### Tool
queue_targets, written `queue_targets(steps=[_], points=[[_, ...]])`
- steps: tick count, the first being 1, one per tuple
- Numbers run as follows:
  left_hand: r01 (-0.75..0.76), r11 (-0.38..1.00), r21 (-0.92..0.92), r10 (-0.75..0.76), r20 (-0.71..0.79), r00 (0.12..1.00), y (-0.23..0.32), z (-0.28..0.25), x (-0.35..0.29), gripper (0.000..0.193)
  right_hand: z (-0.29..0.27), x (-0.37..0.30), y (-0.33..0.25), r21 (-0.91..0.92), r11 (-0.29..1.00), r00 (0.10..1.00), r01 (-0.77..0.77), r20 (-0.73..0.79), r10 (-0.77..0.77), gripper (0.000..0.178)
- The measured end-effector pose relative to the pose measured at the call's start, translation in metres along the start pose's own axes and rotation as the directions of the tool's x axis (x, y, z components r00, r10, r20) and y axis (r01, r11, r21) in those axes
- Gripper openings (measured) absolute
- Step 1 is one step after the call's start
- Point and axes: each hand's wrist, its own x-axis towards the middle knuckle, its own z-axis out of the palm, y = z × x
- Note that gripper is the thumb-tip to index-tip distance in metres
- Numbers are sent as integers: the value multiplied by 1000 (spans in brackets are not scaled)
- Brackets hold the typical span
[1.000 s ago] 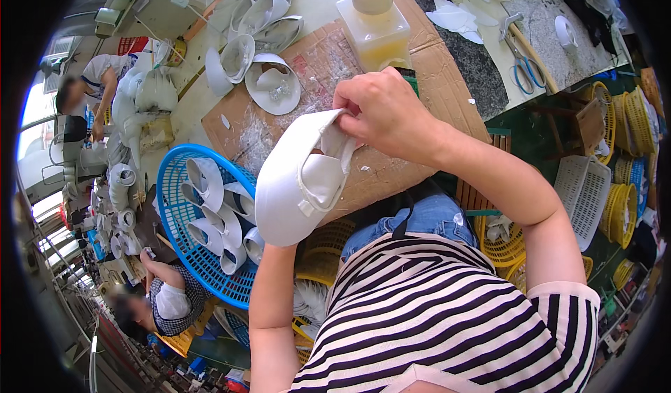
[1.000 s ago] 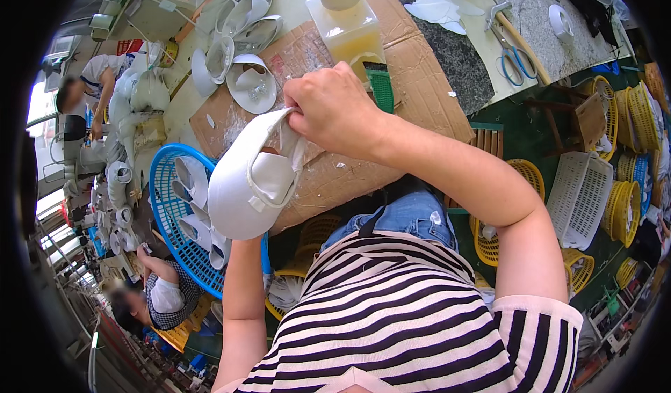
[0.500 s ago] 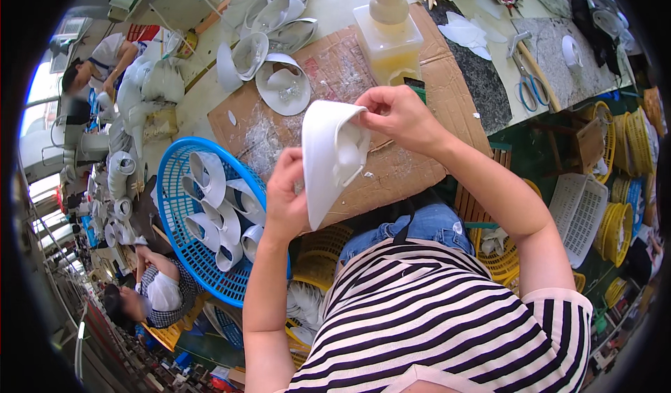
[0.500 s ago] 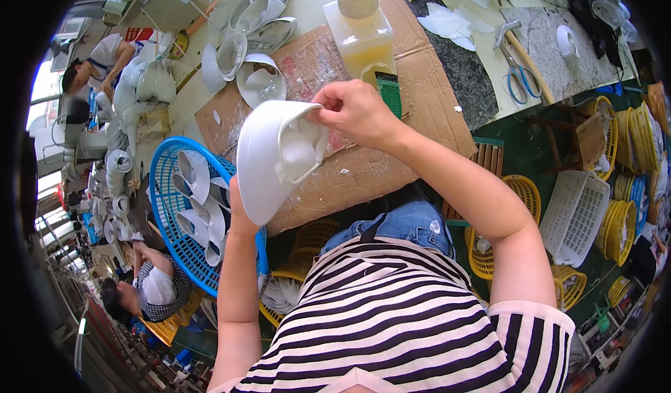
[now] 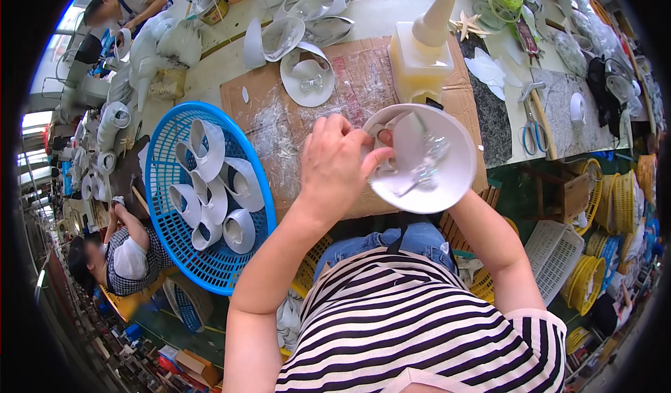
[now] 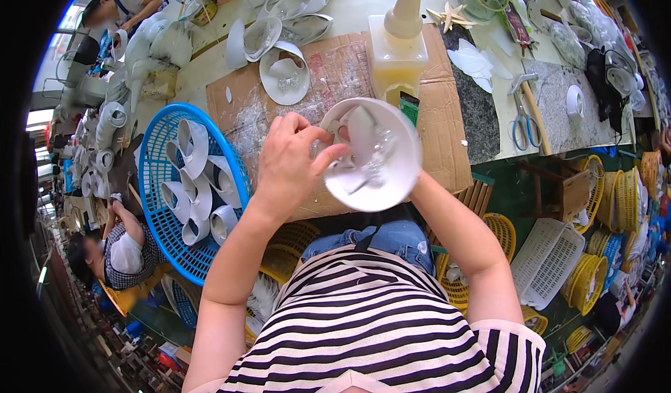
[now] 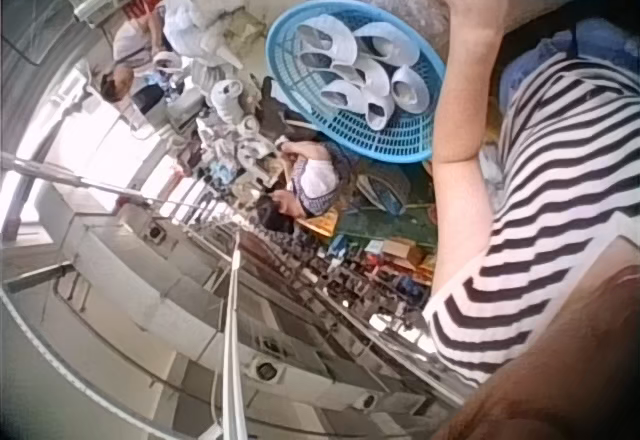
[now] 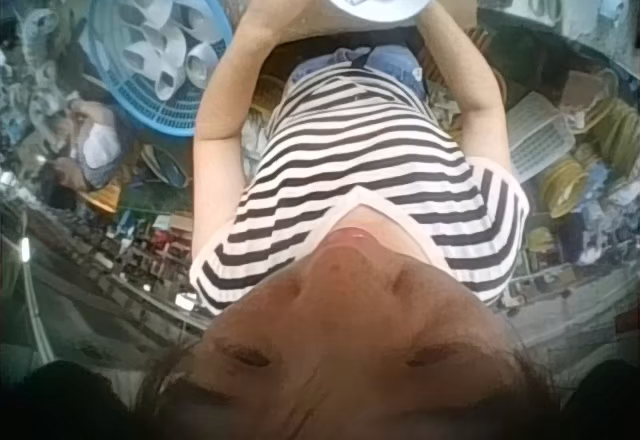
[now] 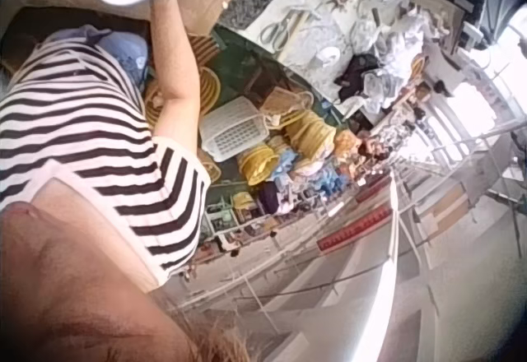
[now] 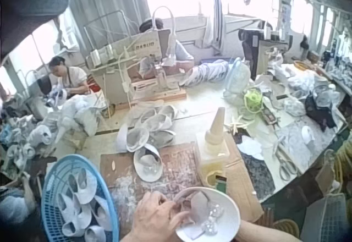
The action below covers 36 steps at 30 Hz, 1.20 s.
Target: Applying glue to the interior and edges of white shoe uppers using a green handheld brush.
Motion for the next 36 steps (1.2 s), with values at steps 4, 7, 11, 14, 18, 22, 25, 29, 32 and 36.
queue_targets(steps=[4, 7, 11, 14, 18, 22, 25, 29, 32, 36], points=[[17, 1000, 19, -16, -54, 998, -3, 14, 2, 14, 11, 9, -5, -324, 938, 991, 120, -24, -135, 18], [47, 991, -122, -57, -81, 995, -10, 23, -1, 14, 13, 3, -11, -384, 902, 975, 196, -26, -222, 18], [41, 982, -184, -70, -153, 986, -14, 26, -8, 15, 19, 1, -7, -79, 997, 994, 22, -103, -30, 15], [107, 934, -342, -159, -128, 979, -23, 25, -7, 18, 26, 1, -2, -338, 939, 990, 66, -95, -104, 16], [302, 508, -807, -245, 201, 948, -39, 21, -12, 23, 39, -3, -17, -658, 746, 985, 100, -42, -170, 17], [148, 577, -803, -67, 134, 989, -55, 29, -22, 27, 54, -6, -34, -694, 716, 986, 74, -55, -156, 17], [199, 417, -887, -86, 179, 980, -58, 25, -23, 28, 55, -7, -38, -708, 704, 990, 51, -59, -131, 17], [240, 90, -967, -150, 225, 963, -61, 19, -21, 31, 60, -9, -44, -730, 679, 989, 72, -34, -141, 18], [234, -124, -964, -173, 253, 952, -61, 14, -15, 33, 59, -11, -40, -751, 653, 986, 102, -12, -168, 17], [236, 31, -971, -52, 234, 971, -82, 10, -8, 38, 57, -13, -37, -789, 595, 977, 151, 26, -212, 17]])
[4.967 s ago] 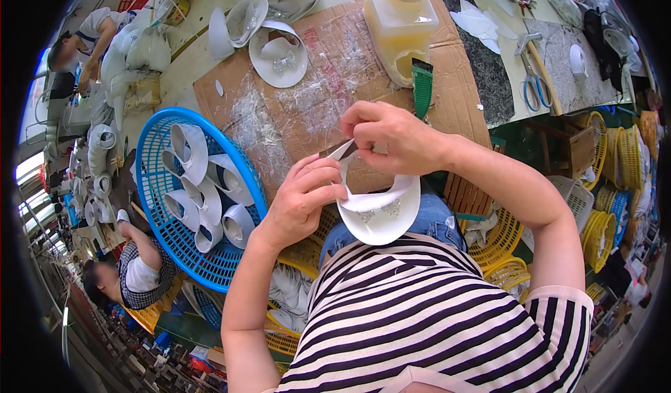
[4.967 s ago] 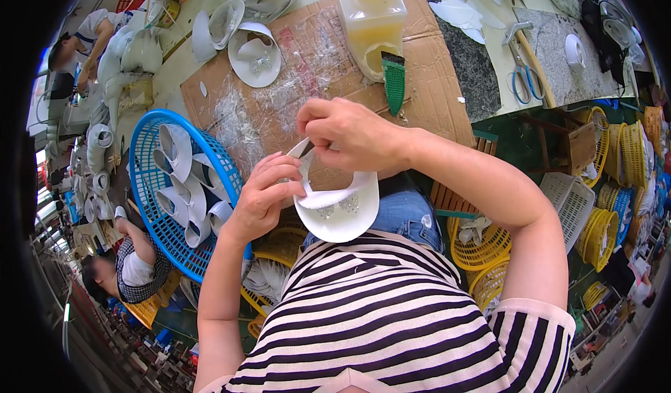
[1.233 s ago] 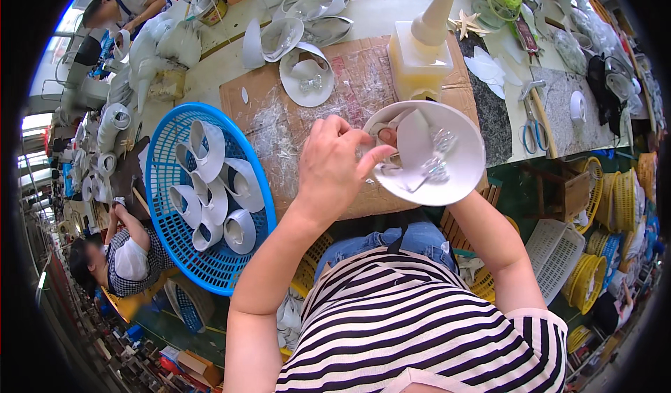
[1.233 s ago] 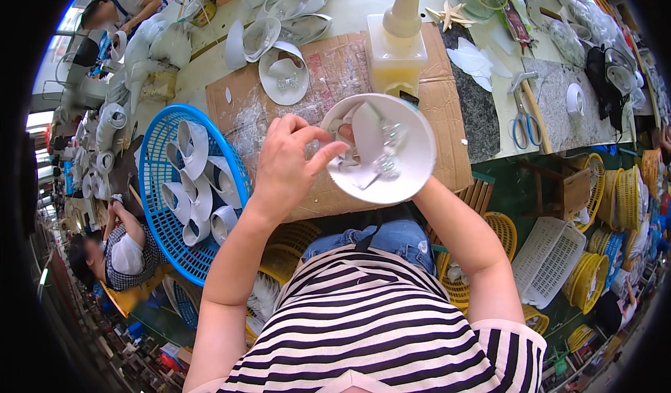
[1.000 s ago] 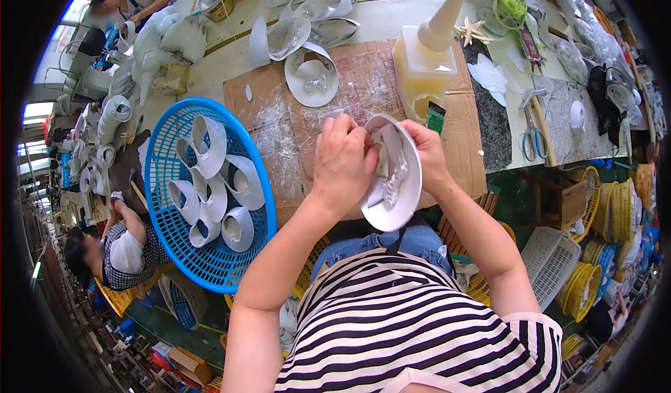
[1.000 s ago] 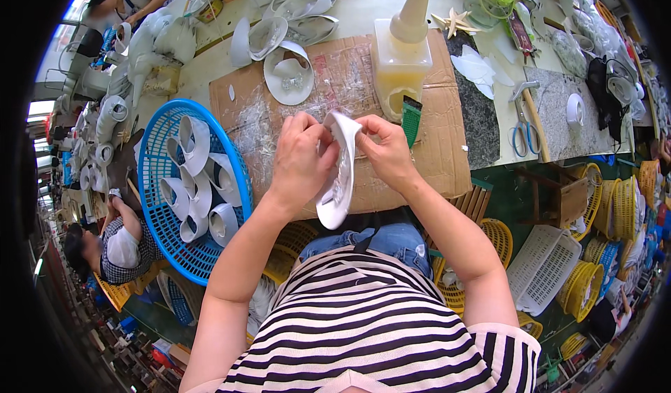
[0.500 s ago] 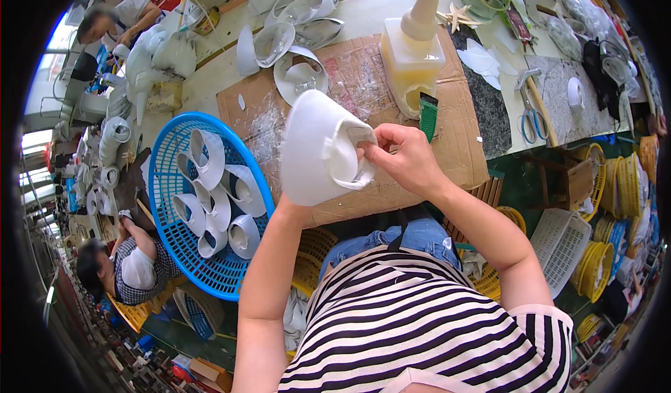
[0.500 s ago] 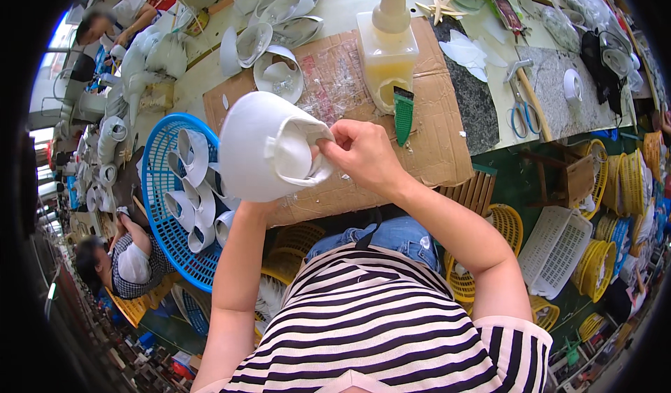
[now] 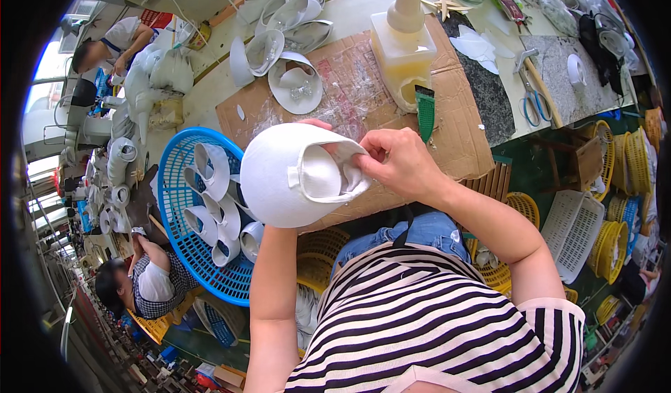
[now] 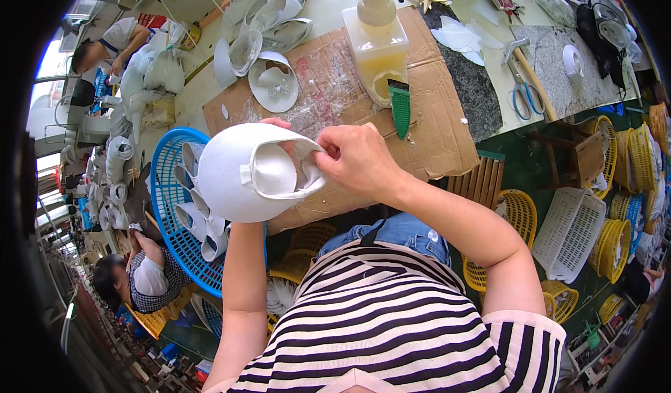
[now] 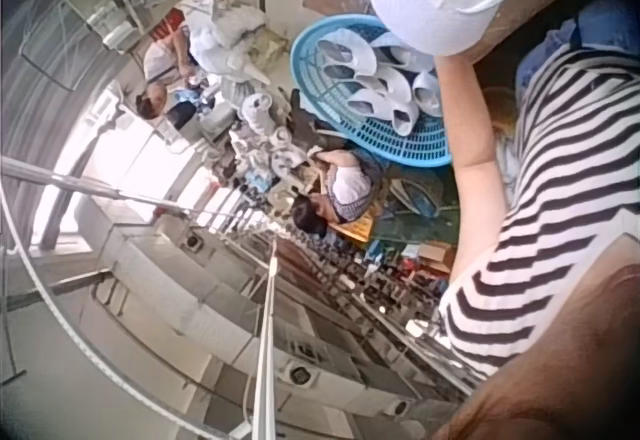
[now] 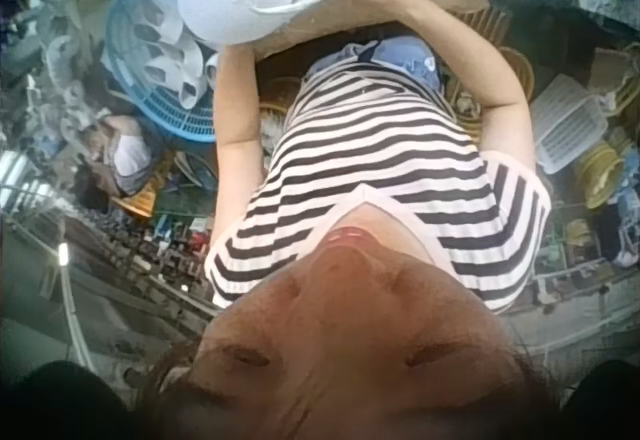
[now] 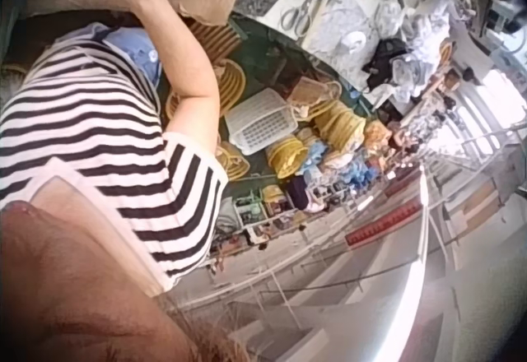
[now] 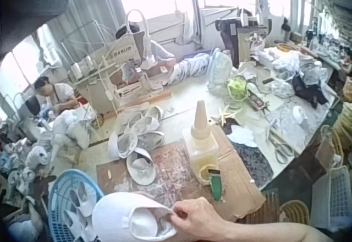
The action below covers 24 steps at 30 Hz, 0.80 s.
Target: Applying glue to the interior and edges of white shoe uppers using a green handheld brush.
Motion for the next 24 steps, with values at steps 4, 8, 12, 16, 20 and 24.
queue_targets(steps=[4, 8, 12, 16, 20, 24], points=[[-93, 995, 24, 96, -114, 989, -9, -28, -18, 39, -1, 1, 1, 2, 999, 999, -35, 13, 35, 19], [-41, 945, 324, 82, -111, 990, -6, -34, -36, 38, -2, 2, 17, 11, 990, 990, -138, -35, 139, 21], [77, 883, 463, -90, 6, 996, -21, -10, -50, 51, 2, 5, 28, 70, 968, 967, -240, -68, 245, 24], [44, 897, 440, -7, -85, 996, -35, 13, -50, 44, 13, 3, 37, 115, 950, 955, -291, -31, 296, 29], [53, 943, 328, 14, -197, 980, -36, 13, -44, 37, 11, 2, 47, 221, 879, 905, -422, 163, 393, 39], [10, 974, 227, 35, -194, 980, -20, 9, -51, 27, -17, 0, 68, -57, 957, 959, -284, 4, 285, 36]])
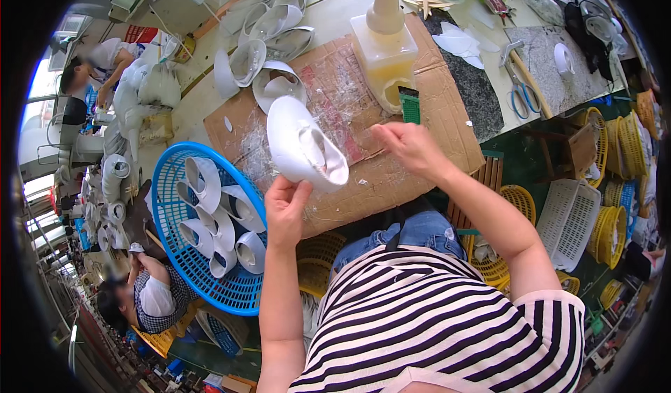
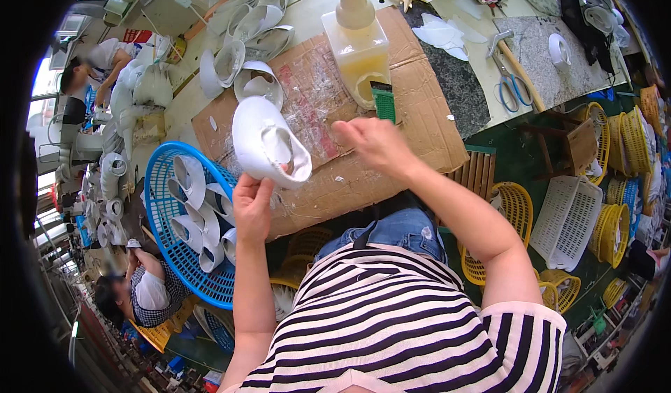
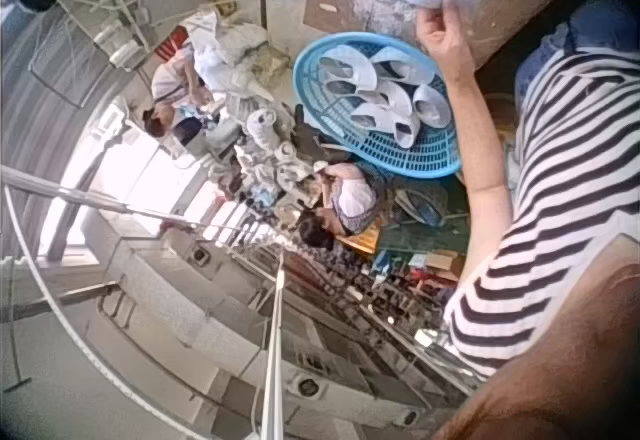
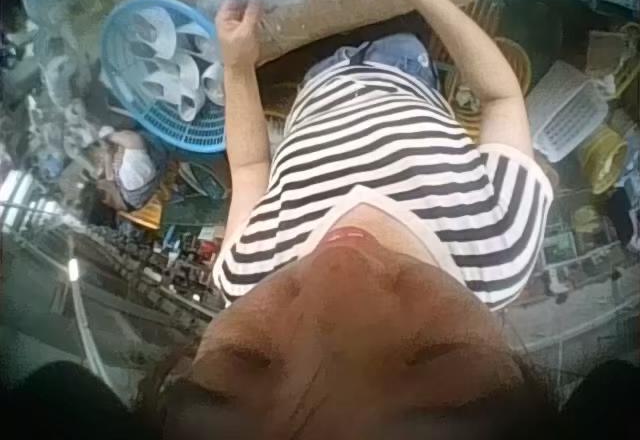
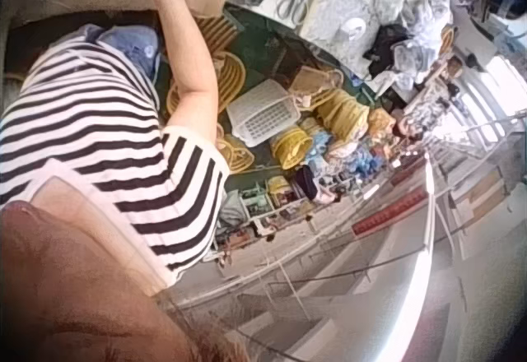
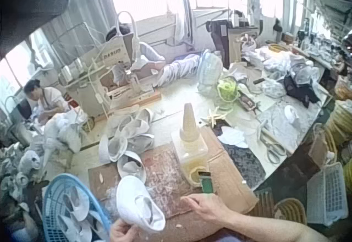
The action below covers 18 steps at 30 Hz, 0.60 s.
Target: Applying glue to the interior and edges of white shoe uppers using a green handheld brush.
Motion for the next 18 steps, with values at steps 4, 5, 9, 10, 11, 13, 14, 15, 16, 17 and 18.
queue_targets(steps=[4, 5, 9, 10, 11, 13, 14, 15, 16, 17, 18], points=[[43, 991, -130, -35, 65, 997, 9, -3, -2, 27, -23, 2, 79, -715, 604, 861, 352, -5, -508, 30], [62, 988, -144, -53, 66, 996, 9, -3, -2, 27, -26, 4, 89, -793, 459, 807, 402, 70, -586, 36], [123, 984, -131, -113, 80, 990, 0, -4, -1, 28, -36, 17, 119, -727, 395, 713, 562, 184, -676, 47], [135, 984, -112, -126, 85, 988, -1, -4, -1, 29, -37, 17, 115, -699, 427, 695, 573, 140, -705, 48], [127, 984, -124, -116, 92, 989, 0, -2, -1, 28, -39, 17, 111, -671, 457, 677, 584, 93, -730, 49], [110, 983, -148, -95, 106, 990, 3, 3, -2, 26, -43, 14, 103, -596, 579, 689, 556, -60, -723, 47], [110, 980, -166, -88, 134, 987, 3, 3, -3, 25, -44, 10, 99, -539, 667, 714, 514, -161, -681, 45], [111, 977, -184, -82, 162, 983, 4, 1, -4, 24, -46, 7, 94, -471, 746, 735, 471, -258, -627, 42], [110, 973, -203, -73, 184, 980, 5, 0, -5, 24, -50, 4, 81, -454, 762, 690, 462, -356, -630, 37], [115, 975, -192, -75, 199, 977, 4, -2, -6, 23, -55, 1, 64, -434, 778, 640, 454, -449, -624, 32], [119, 976, -181, -78, 214, 974, 4, -4, -6, 22, -60, 0, 51, -412, 794, 583, 448, -538, -608, 27]])
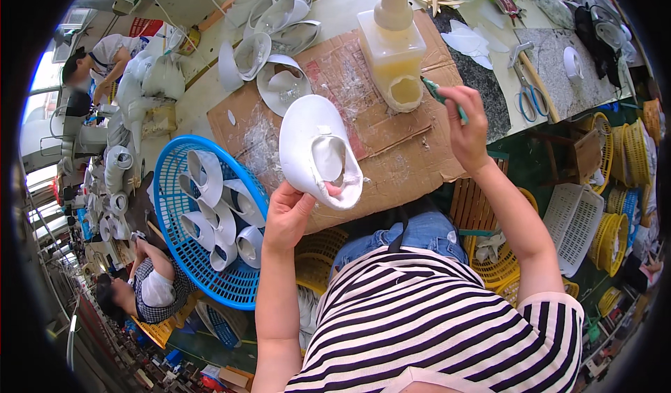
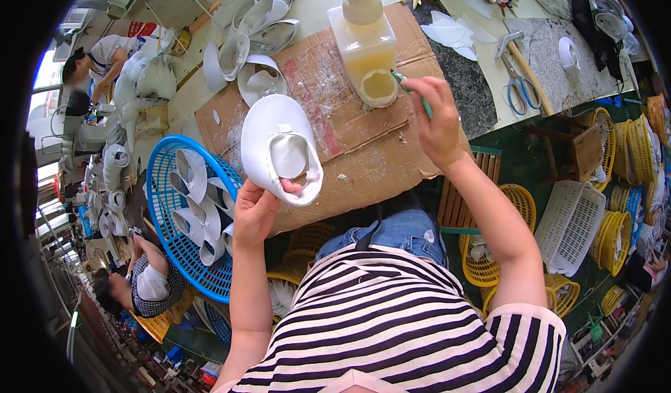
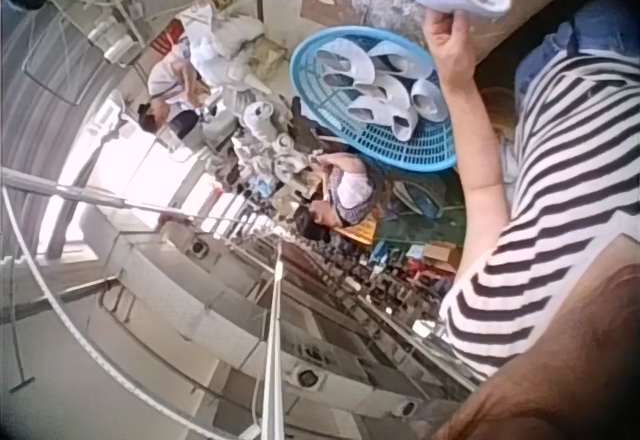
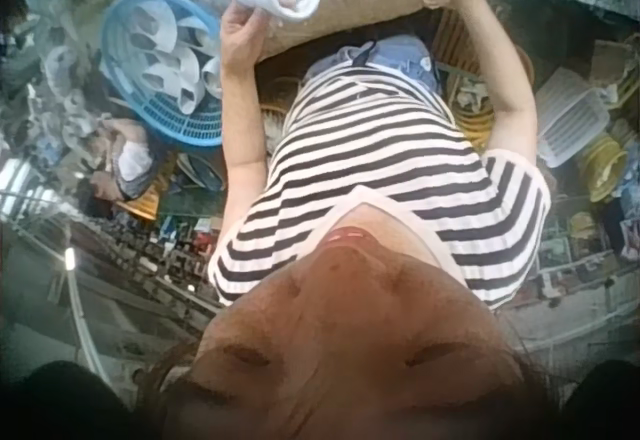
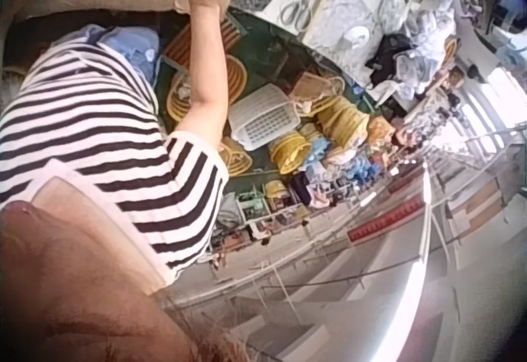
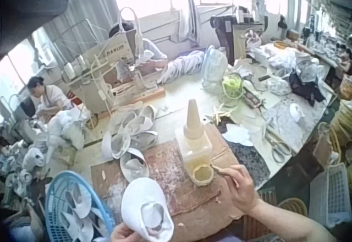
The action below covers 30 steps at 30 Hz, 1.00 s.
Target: Applying glue to the interior and edges of white shoe uppers using a green handheld brush.
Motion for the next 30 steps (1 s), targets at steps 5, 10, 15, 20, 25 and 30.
queue_targets(steps=[5, 10, 15, 20, 25, 30], points=[[-265, 164, 950, 210, 229, 950, 1, 6, 19, 29, -10, 10, -9, 420, 754, 839, -504, 33, 543, 22], [-379, -450, 809, 79, 459, 885, -26, 7, 39, 19, -8, 3, -6, 475, 659, 790, -584, 143, 597, 20], [-458, -525, 717, -116, 472, 874, -47, 0, 39, 31, -5, -6, -10, 478, 609, 759, -633, 228, 610, 20], [-503, -534, 680, -235, 452, 861, -51, 7, 41, 42, -2, -8, -10, 476, 602, 755, -641, 252, 605, 19], [-504, -462, 730, -334, 383, 861, -57, 13, 55, 44, 7, 2, -1, 385, 761, 845, -522, 113, 522, 17], [-499, -406, 766, -329, 387, 861, -56, 14, 64, 43, 23, 17, 8, 355, 820, 888, -448, 75, 453, 16]])
